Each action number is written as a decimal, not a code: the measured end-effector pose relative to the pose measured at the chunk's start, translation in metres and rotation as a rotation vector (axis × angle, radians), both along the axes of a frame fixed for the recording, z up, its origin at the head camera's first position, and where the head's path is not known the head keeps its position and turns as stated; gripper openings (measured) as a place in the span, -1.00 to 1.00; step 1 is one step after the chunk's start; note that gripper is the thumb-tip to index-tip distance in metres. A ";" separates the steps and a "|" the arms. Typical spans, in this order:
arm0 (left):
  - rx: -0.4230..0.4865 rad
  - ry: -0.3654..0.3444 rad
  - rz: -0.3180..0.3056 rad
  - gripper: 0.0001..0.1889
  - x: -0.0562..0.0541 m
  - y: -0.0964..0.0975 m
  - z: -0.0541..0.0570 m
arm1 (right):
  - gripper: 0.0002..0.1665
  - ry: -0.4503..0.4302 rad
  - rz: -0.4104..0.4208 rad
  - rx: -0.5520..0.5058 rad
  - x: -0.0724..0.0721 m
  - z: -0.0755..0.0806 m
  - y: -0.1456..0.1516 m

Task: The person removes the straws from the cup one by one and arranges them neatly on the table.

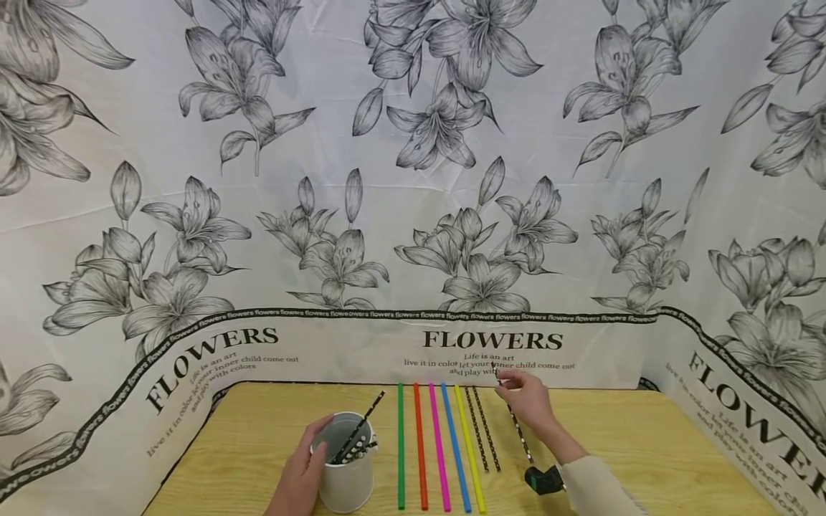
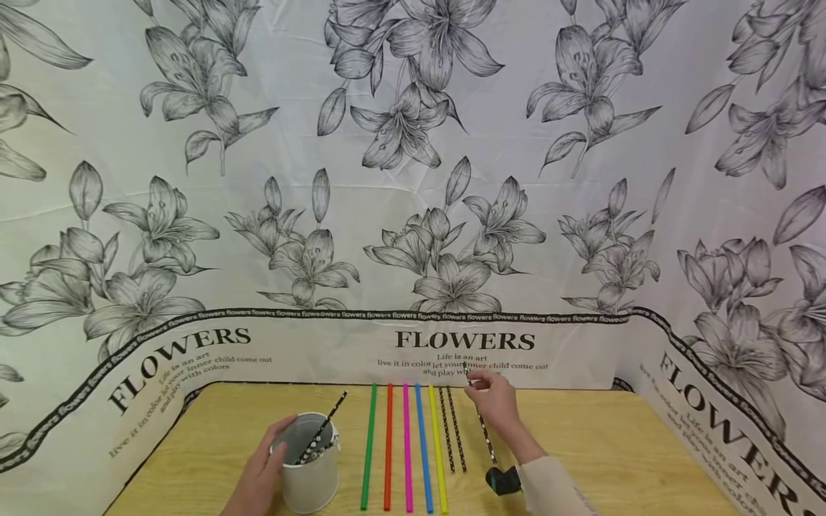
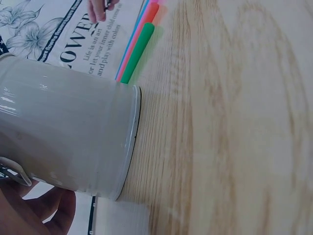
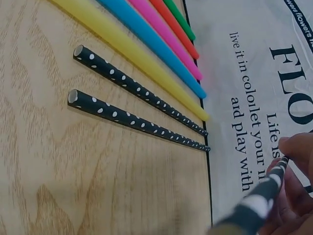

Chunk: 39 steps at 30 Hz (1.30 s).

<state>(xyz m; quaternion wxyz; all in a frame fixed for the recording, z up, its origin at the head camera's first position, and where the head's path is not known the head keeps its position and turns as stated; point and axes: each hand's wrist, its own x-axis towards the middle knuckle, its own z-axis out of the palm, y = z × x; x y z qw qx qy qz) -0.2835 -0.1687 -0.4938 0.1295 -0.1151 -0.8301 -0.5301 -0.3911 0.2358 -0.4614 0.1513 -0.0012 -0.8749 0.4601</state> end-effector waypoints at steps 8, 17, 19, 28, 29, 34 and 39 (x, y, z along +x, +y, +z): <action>0.001 -0.005 -0.009 -0.61 0.000 0.000 0.000 | -0.72 0.008 -0.007 0.028 -0.006 -0.017 -0.003; -0.008 0.011 -0.007 -0.61 0.001 0.001 -0.001 | -0.71 -0.056 0.006 -0.047 -0.014 -0.037 -0.003; -0.011 0.010 -0.004 -0.61 0.002 0.001 0.000 | -0.71 -0.058 0.002 -0.046 -0.017 -0.043 -0.002; -0.013 -0.004 -0.002 -0.60 0.003 0.001 0.002 | -0.74 -0.049 -0.017 -0.011 -0.026 -0.051 -0.003; -0.013 -0.005 -0.002 -0.61 0.003 0.001 0.002 | -0.74 -0.048 -0.017 -0.005 -0.026 -0.051 -0.003; -0.011 -0.011 0.001 -0.61 0.002 0.001 0.001 | -0.75 -0.056 -0.004 0.006 -0.027 -0.052 -0.003; -0.007 -0.009 -0.001 -0.61 0.002 0.001 0.000 | -0.77 -0.056 0.011 0.053 -0.027 -0.054 -0.003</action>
